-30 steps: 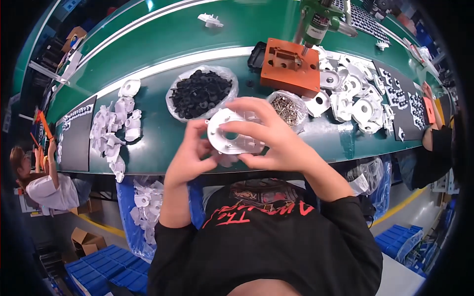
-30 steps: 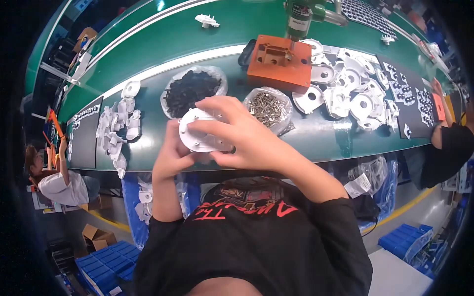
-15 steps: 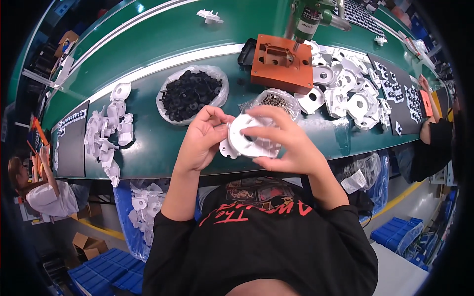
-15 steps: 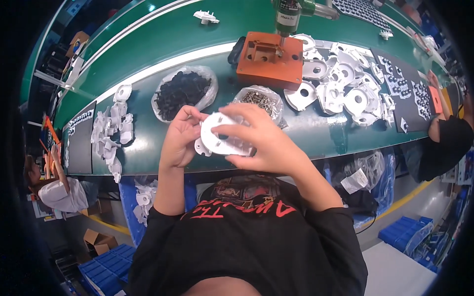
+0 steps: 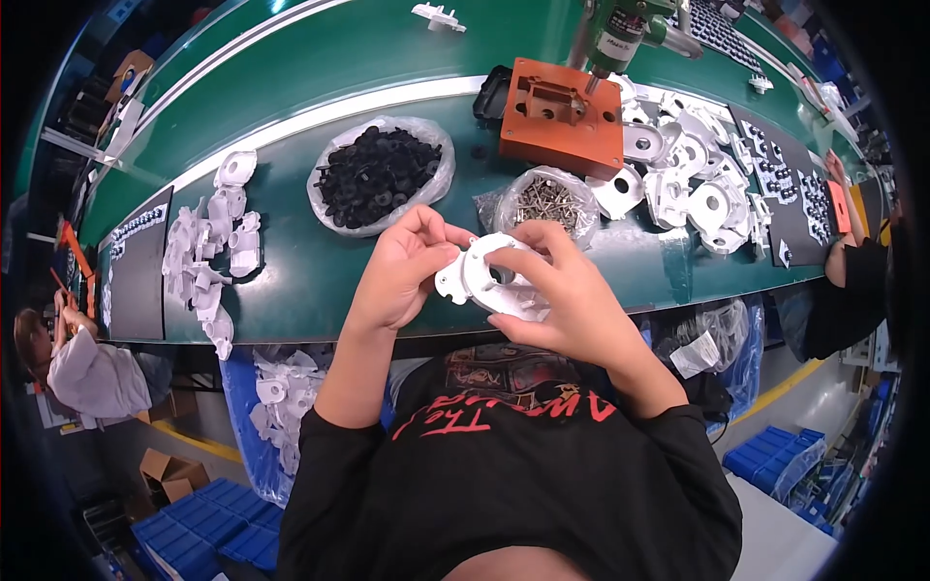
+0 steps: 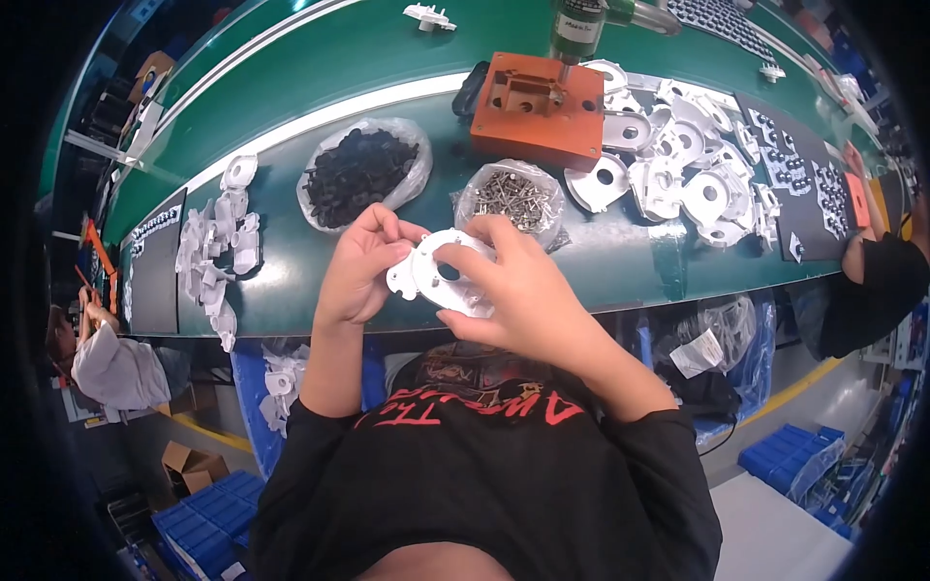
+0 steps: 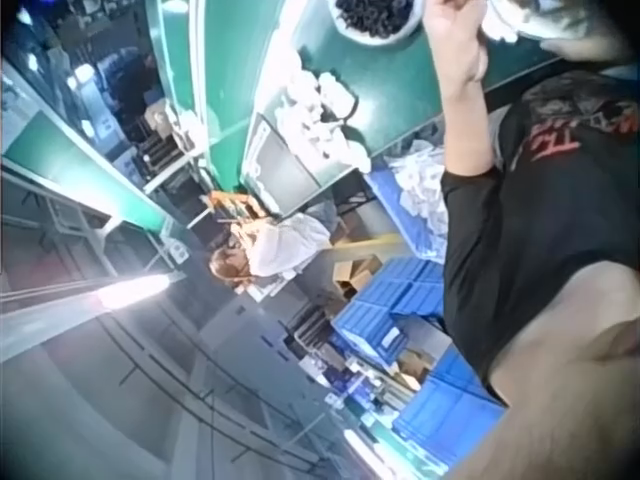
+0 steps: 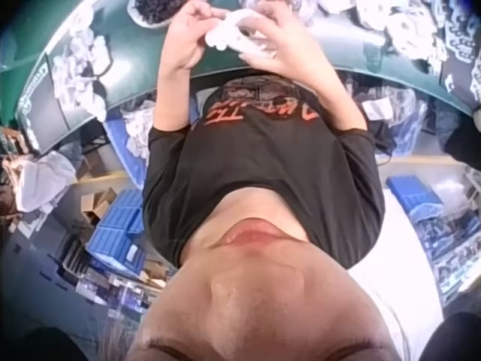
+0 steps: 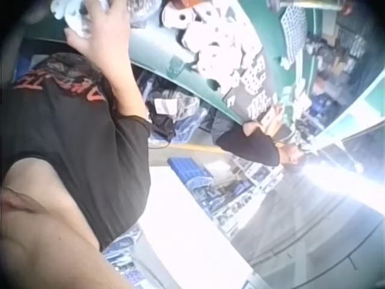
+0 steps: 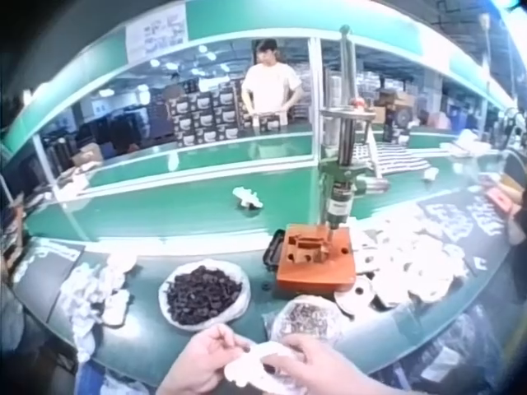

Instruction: Assemble small electrical or mechanical components using a manual press on an assembly line.

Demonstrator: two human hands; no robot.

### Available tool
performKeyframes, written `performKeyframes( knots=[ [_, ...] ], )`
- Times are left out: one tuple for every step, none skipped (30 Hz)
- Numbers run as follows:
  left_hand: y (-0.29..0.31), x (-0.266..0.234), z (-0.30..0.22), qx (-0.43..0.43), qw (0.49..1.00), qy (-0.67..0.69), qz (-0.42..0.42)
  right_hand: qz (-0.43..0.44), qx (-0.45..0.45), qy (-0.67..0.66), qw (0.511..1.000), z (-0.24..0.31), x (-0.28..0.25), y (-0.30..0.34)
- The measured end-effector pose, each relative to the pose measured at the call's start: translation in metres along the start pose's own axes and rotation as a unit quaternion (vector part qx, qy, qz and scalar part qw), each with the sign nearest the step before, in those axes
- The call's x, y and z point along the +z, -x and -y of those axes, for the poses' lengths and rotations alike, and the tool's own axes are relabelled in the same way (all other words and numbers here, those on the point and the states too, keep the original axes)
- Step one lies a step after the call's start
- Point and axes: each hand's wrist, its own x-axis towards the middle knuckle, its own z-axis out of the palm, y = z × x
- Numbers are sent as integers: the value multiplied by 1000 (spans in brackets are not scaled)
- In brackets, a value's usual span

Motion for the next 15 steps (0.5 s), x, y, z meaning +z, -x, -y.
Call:
performKeyframes(
  knots=[
    [0, 0, 0, 6, 1000, -7, -4, 0, -6, 10, 1000, 0, 2, -1],
    [1, -1, -1, 6, 1000, -6, -4, 0, -12, 20, 1000, -1, 3, -1],
    [3, -1, -1, 9, 1000, -3, -4, 0, -11, 20, 1000, -1, 3, -2],
    [4, -1, -2, 11, 1000, 1, -4, 18, -1, -22, 1000, -2, 3, -3],
    [6, 3, -5, 10, 1000, 2, -2, 35, 8, -64, 997, -2, 2, -5],
    [9, 8, -9, 19, 999, 29, -9, 35, 11, -63, 997, -3, 2, -6],
    [10, 10, -12, 27, 998, 56, -16, -11, -4, -71, 997, -5, 0, -9],
    [9, 3, -7, 60, 996, 62, -8, -58, -19, -80, 995, -6, -2, -13],
    [9, 2, -4, 59, 996, 63, -8, -85, -41, -46, 995, -7, -4, -16],
    [9, 2, -1, 85, 996, 36, -20, -84, -40, -45, 995, -9, -4, -19],
    [10, 3, 1, 112, 993, 8, -33, -115, -40, -33, 992, -9, -2, -22],
    [10, 7, 2, 90, 996, 11, -6, -147, -42, -20, 988, -10, -1, -25],
    [14, 17, 8, 83, 996, 22, -24, -135, -27, -13, 990, -7, 2, -26],
    [18, 27, 14, 76, 996, 34, -42, -119, -28, -12, 992, -6, 6, -27],
    [21, 27, 22, 73, 996, 24, -34, -104, -26, -11, 994, -6, 12, -25]
  ],
)
